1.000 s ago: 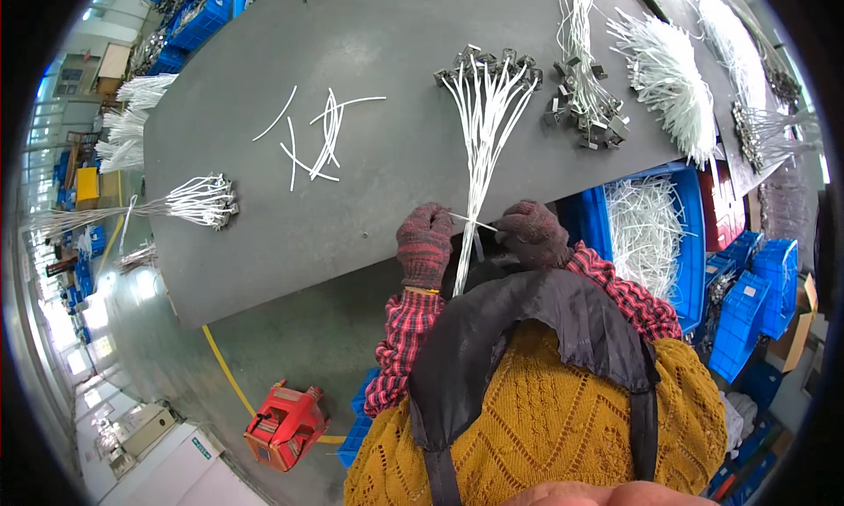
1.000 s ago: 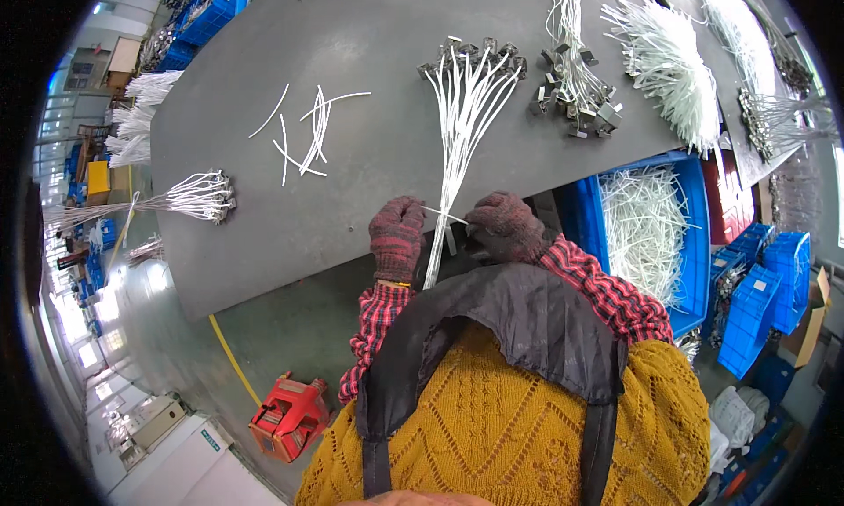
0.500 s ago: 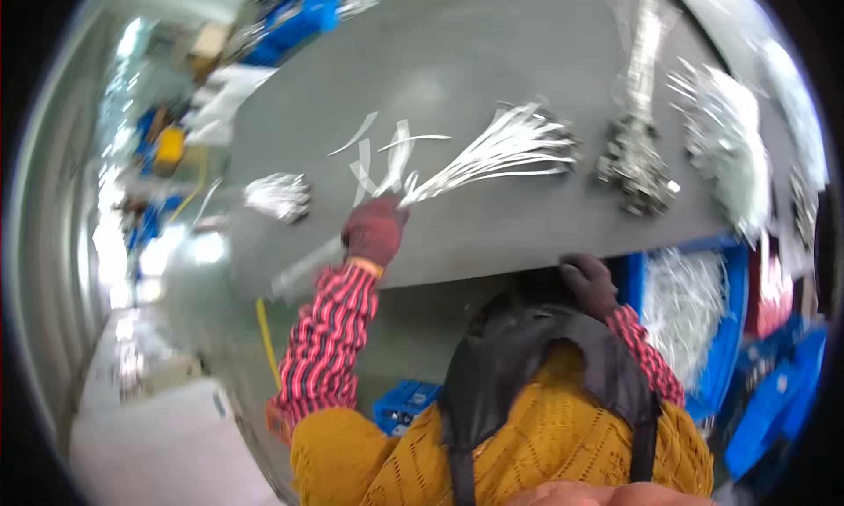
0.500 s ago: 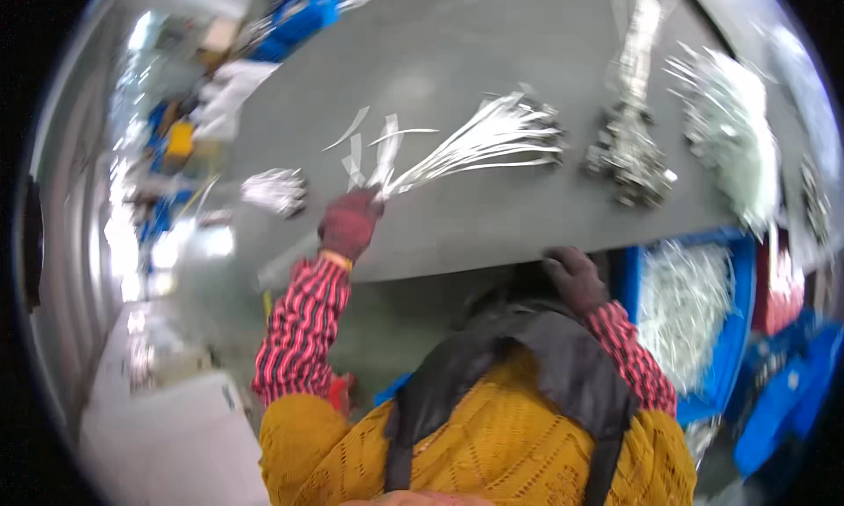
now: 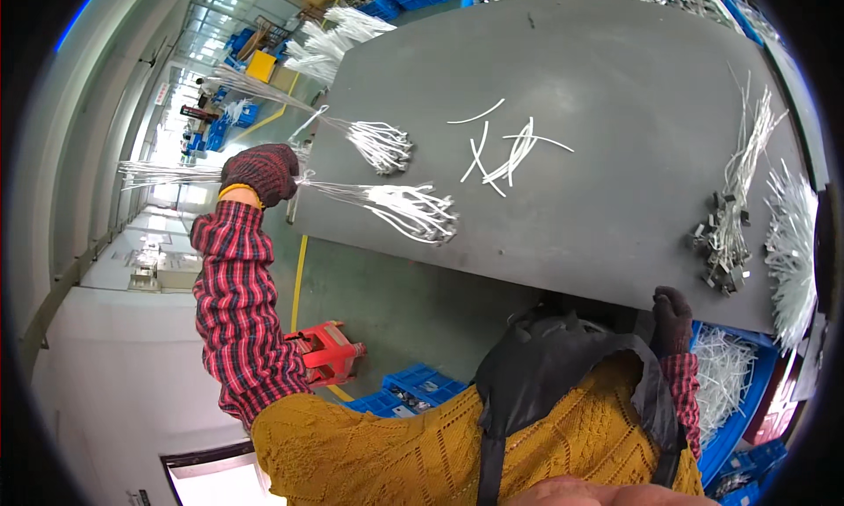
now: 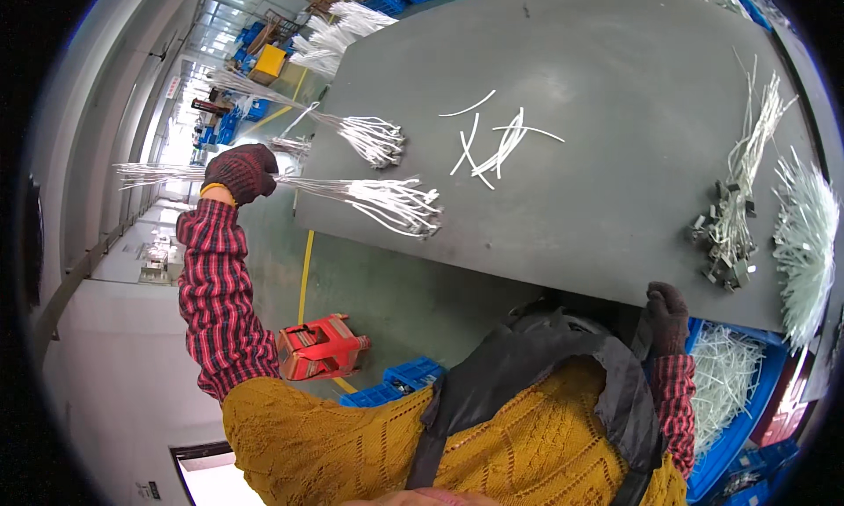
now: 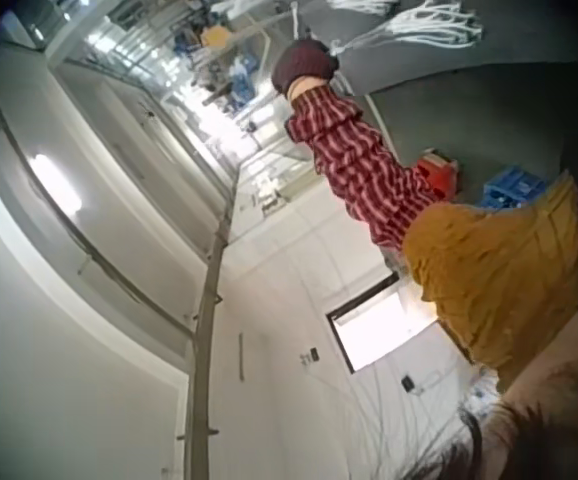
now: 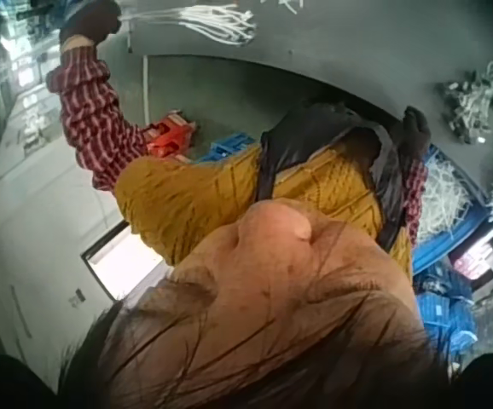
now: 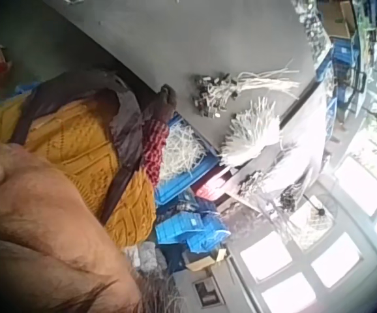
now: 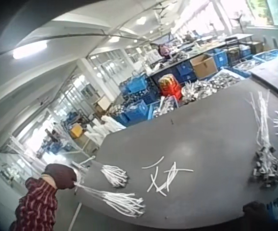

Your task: Bundling and organizing electrical wire components at a manual assembly station.

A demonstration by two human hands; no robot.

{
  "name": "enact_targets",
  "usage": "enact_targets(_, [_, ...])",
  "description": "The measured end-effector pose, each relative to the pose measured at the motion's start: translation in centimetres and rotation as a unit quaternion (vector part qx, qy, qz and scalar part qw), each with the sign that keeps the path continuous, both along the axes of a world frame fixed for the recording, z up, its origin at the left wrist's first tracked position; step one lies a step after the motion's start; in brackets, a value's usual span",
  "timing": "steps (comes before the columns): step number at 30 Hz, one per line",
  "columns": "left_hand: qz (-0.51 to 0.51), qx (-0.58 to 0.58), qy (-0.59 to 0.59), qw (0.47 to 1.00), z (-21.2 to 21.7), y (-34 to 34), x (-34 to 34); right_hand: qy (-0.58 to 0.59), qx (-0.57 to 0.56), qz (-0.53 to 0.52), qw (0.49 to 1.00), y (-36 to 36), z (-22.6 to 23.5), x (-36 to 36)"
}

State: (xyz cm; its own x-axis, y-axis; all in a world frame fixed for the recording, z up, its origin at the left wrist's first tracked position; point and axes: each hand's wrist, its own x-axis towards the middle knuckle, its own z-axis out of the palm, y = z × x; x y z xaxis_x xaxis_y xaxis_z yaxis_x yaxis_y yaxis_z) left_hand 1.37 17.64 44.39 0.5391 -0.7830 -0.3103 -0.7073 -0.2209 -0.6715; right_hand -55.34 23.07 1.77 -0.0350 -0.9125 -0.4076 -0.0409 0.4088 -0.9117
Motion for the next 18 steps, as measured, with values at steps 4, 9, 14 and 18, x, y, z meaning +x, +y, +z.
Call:
enact_targets(4, [0.016,0.039,-0.028,0.999,-0.9,-0.8,7.1,0.009,0.004,-0.006,1.0,0.1,-0.9,1.7])
enact_targets(9, [-0.031,0.032,-0.064,0.997,-5.4,-2.7,18.4,0.054,-0.016,0.041,0.998,1.8,-3.3,5.5])
enact_targets(14, [0.022,0.046,-0.114,0.992,-12.7,-6.2,21.1,0.205,-0.12,0.117,0.964,3.9,-1.7,7.3])
enact_targets(18, [-0.074,0.048,-0.051,0.995,-12.3,-10.0,18.0,0.321,-0.095,0.11,0.936,7.5,-2.3,6.1])
